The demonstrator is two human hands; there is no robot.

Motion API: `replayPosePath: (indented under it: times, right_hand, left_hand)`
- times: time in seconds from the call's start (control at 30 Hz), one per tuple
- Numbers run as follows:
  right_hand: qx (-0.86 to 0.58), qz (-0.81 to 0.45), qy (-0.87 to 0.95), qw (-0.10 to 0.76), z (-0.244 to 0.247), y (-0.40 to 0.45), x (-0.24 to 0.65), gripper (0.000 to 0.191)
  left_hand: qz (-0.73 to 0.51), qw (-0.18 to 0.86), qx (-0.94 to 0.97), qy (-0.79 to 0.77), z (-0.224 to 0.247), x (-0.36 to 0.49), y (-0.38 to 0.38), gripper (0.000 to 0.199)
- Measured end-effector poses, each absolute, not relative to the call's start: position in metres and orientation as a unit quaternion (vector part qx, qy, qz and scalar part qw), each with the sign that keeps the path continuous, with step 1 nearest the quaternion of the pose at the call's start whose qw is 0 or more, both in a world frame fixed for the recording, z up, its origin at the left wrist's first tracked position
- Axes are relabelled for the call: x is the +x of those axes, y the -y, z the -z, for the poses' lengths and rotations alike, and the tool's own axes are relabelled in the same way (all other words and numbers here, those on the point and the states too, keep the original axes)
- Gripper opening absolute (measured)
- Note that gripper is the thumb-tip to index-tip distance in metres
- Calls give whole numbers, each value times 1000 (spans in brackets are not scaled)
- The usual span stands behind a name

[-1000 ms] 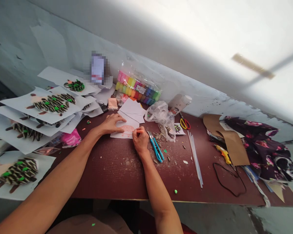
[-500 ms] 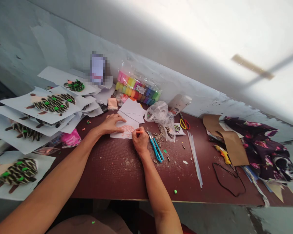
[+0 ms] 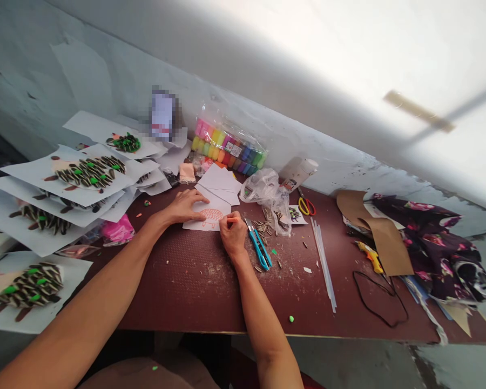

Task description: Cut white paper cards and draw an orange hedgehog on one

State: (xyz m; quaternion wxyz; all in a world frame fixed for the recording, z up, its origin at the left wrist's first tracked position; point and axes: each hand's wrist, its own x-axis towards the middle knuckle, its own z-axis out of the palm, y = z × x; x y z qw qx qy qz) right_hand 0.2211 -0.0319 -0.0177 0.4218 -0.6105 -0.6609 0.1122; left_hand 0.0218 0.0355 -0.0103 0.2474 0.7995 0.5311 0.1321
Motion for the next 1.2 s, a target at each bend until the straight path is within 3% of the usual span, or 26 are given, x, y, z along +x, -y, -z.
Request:
replayPosePath:
  times: [0.43,1.2]
  right_hand:
    - [-629,-90,621,459,14,34,226,21]
    - [-620,-101,654,422,21,31,228,24]
  left_hand:
    - [-135,249,801,-528,10,21,-36,52]
    - [-141,253,798,-528,12,22,-37,53]
